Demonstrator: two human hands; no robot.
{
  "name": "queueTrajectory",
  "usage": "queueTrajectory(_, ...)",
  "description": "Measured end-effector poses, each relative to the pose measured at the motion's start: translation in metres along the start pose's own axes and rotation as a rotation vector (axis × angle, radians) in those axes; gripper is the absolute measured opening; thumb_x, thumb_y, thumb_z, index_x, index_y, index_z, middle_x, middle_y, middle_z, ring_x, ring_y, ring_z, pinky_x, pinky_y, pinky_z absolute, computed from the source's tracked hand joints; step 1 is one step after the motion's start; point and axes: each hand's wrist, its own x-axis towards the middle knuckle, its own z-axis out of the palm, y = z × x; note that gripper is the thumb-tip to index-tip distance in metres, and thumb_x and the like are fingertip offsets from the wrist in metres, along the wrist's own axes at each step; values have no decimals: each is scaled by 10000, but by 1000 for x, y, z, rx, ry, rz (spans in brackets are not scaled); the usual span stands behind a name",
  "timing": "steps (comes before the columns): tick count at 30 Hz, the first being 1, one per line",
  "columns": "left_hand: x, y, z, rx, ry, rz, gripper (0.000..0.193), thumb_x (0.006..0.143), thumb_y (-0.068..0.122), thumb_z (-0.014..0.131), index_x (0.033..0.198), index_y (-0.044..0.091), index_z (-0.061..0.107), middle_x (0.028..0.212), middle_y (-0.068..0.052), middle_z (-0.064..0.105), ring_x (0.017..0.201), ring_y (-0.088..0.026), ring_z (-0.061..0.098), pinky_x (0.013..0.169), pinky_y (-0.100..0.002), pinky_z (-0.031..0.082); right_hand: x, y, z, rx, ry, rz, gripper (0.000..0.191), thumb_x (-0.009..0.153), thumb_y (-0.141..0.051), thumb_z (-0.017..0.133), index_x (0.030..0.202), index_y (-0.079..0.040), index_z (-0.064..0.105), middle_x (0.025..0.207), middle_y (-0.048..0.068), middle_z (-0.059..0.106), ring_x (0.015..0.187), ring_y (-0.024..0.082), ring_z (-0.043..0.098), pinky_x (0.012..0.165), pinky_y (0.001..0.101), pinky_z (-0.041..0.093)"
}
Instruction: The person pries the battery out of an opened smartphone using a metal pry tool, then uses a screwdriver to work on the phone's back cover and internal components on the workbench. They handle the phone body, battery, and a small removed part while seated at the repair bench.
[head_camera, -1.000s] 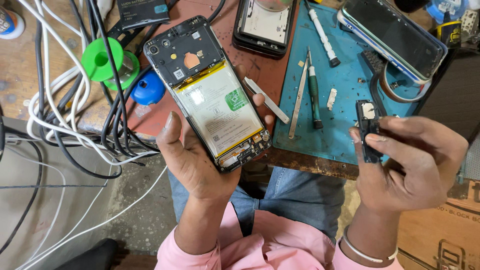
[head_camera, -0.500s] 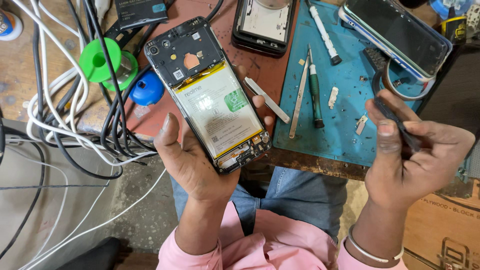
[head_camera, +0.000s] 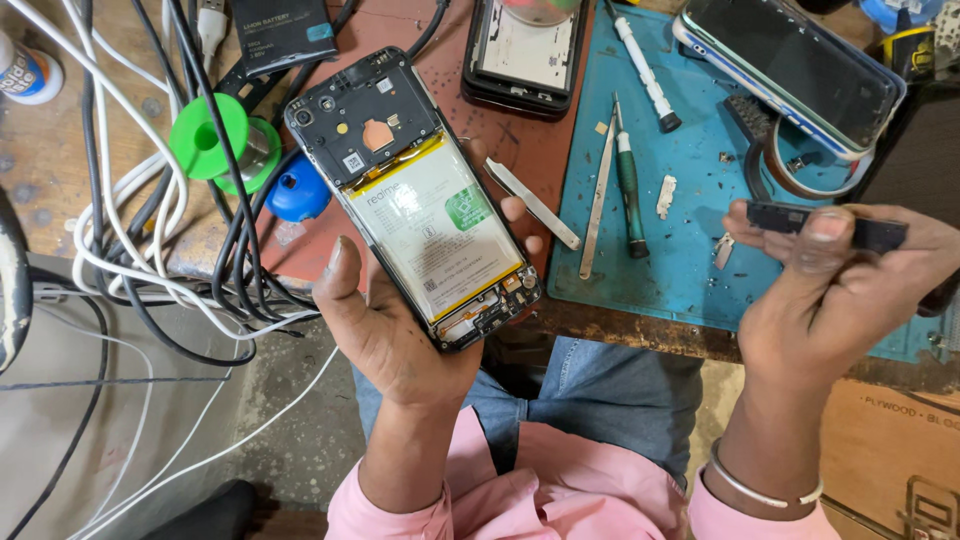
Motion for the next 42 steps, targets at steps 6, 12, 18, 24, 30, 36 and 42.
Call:
queueTrajectory(6, 1, -2, -1, -48, 7, 12, 790, 1021, 540, 410, 1547, -48, 455, 1322, -297, 629, 1163, -457, 668, 1013, -603, 550, -4, 4, 0, 4, -7, 37, 441, 1246, -363, 489, 1108, 36, 364, 1062, 183, 707, 978, 158, 732, 856, 212, 540)
queueTrajectory(12, -1, -3, -8, -1, -79, 30, 699, 1141, 539, 356, 1454, -77, 455, 1257, -310, 610, 1089, -420, 647, 967, -520, 531, -10, -17, 6, 165, 85, 117, 376, 1185, -191, 725, 1146, 155, 584, 1110, 209, 646, 870, 173, 642, 843, 239, 563)
queueTrajectory(18, 2, -2, -5, 15, -17, 31, 772, 1061, 572, 357, 1518, -43, 455, 1335, -293, 626, 1177, -436, 673, 1029, -559, 548, -10, -71, 25, 423, 117, 410, 268, 1008, -105, 778, 1167, 78, 665, 974, 127, 703, 780, 126, 697, 757, 247, 634)
queueTrajectory(24, -1, -2, -2, -86, -80, 9, 902, 1041, 677, 283, 1525, -65, 456, 1336, -309, 646, 1123, -414, 688, 1056, -525, 531, -18, -103, 51, 562, -31, 506, 333, 940, 35, 804, 1188, 43, 583, 861, 132, 727, 716, 99, 684, 689, 203, 573)
queueTrajectory(30, -6, -2, -6, 6, -65, 51, 1094, 1022, 829, 184, 1482, -127, 452, 1302, -310, 641, 1077, -389, 686, 1053, -494, 527, -27, -113, 68, 486, -99, 510, 324, 906, 30, 824, 1126, 27, 586, 842, 118, 730, 733, 74, 674, 667, 162, 516)
queueTrajectory(36, -2, -6, -8, -28, -95, 95, 1148, 955, 893, 127, 1541, -45, 433, 1295, -281, 652, 1101, -362, 697, 1044, -488, 546, -25, -119, 73, 401, -121, 503, 324, 891, 6, 843, 1108, 16, 603, 881, 95, 740, 733, 36, 606, 631, 134, 438)
queueTrajectory(42, 0, -9, -9, -23, -164, 155, 1137, 967, 925, 104, 1561, 6, 415, 1289, -254, 666, 1085, -338, 706, 990, -475, 563, -26, -120, 75, 415, -134, 449, 338, 900, -26, 847, 1136, 6, 607, 1021, 93, 746, 785, 21, 625, 674, 136, 489)
